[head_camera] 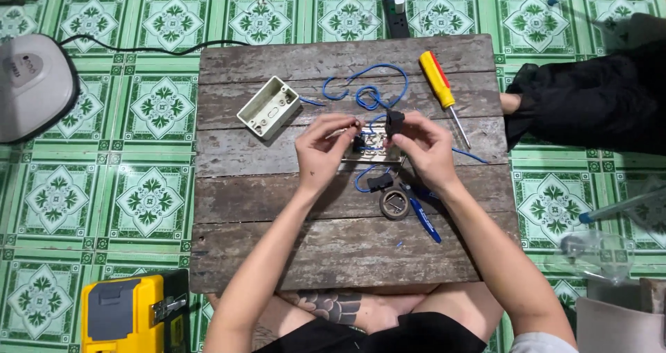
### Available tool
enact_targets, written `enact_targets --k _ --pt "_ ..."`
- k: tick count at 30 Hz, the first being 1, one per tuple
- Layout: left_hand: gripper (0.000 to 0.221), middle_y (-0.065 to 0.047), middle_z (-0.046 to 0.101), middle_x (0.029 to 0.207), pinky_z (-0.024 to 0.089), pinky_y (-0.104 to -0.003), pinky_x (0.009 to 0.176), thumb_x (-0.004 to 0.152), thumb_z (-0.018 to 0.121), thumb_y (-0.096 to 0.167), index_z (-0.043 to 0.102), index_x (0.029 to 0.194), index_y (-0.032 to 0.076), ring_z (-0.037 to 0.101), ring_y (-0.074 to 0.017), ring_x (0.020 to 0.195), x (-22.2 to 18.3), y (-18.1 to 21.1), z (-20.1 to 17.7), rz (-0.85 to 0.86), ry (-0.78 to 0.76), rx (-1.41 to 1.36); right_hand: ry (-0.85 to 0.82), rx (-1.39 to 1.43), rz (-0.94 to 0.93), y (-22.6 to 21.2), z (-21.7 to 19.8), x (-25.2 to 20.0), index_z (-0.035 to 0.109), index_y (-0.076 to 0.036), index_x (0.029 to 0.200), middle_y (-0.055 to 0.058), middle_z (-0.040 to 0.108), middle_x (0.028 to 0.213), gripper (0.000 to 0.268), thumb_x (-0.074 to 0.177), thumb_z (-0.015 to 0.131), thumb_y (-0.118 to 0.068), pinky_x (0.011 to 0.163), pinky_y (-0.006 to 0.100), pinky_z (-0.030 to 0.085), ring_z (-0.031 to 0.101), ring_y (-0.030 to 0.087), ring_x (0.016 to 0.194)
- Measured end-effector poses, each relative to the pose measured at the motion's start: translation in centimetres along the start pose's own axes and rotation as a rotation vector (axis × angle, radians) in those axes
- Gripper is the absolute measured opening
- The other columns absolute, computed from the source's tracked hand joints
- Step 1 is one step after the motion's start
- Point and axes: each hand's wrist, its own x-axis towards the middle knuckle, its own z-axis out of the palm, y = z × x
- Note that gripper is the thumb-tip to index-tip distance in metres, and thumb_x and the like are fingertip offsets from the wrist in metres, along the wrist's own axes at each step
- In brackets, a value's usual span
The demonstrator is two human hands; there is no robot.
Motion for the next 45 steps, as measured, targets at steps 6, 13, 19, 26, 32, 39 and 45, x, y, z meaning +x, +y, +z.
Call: enact_targets --k 6,13,19,26,32,39,45 --pt "0.029 -0.014 0.074 0.096 0.066 -0.036 0.077 0.078 0.088 -0.006 0.077 0.104 -0.001 0.077 -0.0276 0.091 -0.5 -0.2 0.3 0.146 0.06 0.031 -0.034 -0.043 -0.023 0.9 -0.1 -0.8 0.065 0.012 0.118 0.021 0.062 0.108 0.027 0.092 0.072 0.006 0.083 0.039 0.06 0.067 0.024 0.096" --pt "0.029 -0.011 0.077 0.092 0.066 -0.037 0.071 0.073 0.091 -0.005 0.078 0.098 0.004 0.077 -0.0285 0.083 -1.2 0.6 1.0 0.401 0.132 0.242 -0.027 -0.078 -0.084 0.4 0.9 -0.9 0.064 0.012 0.119 0.02 0.064 0.106 0.03 0.091 0.074 0.008 0.092 0.041 0.056 0.065 0.024 0.1" --pt "0.028 -0.012 0.077 0.088 0.065 -0.039 0.069 0.07 0.091 -0.009 0.078 0.092 0.002 0.078 -0.0315 0.079 -1.7 1.2 1.5 0.51 0.172 0.255 -0.007 -0.089 -0.092 -0.4 1.6 -1.4 0.062 0.011 0.126 0.018 0.068 0.107 0.042 0.088 0.078 0.006 0.096 0.04 0.055 0.066 0.02 0.099" --pt "0.017 -0.013 0.079 0.095 0.064 -0.038 0.068 0.082 0.08 -0.009 0.078 0.094 0.003 0.078 -0.0311 0.082 -1.6 2.4 1.8 0.503 0.152 0.252 -0.003 -0.081 -0.032 -1.1 1.6 -1.5 0.062 0.004 0.137 0.007 0.063 0.105 0.049 0.091 0.076 -0.002 0.094 0.03 0.053 0.057 0.01 0.097" --pt "0.019 -0.014 0.076 0.097 0.065 -0.038 0.069 0.081 0.074 -0.014 0.08 0.091 0.002 0.077 -0.0314 0.086 -2.4 2.1 2.1 0.452 0.123 0.197 -0.074 -0.025 -0.058 -0.2 0.6 -0.8 0.062 0.007 0.133 0.014 0.062 0.108 0.042 0.093 0.072 -0.003 0.091 0.034 0.053 0.058 0.015 0.098" --pt "0.019 -0.015 0.074 0.095 0.065 -0.037 0.068 0.081 0.076 -0.014 0.08 0.093 0.0 0.075 -0.0304 0.086 -2.2 2.0 2.1 0.449 0.118 0.177 -0.098 -0.005 -0.134 -0.5 0.3 -0.3 0.059 0.012 0.134 0.016 0.053 0.106 0.043 0.094 0.068 -0.003 0.081 0.034 0.051 0.053 0.015 0.094" --pt "0.017 -0.014 0.076 0.093 0.064 -0.036 0.064 0.085 0.076 -0.012 0.08 0.095 0.001 0.074 -0.0285 0.082 -2.1 2.6 2.5 0.422 0.105 0.121 -0.073 0.036 -0.168 0.1 0.9 -0.3 0.063 0.01 0.125 0.018 0.062 0.104 0.044 0.084 0.079 0.009 0.078 0.029 0.046 0.057 0.018 0.093"
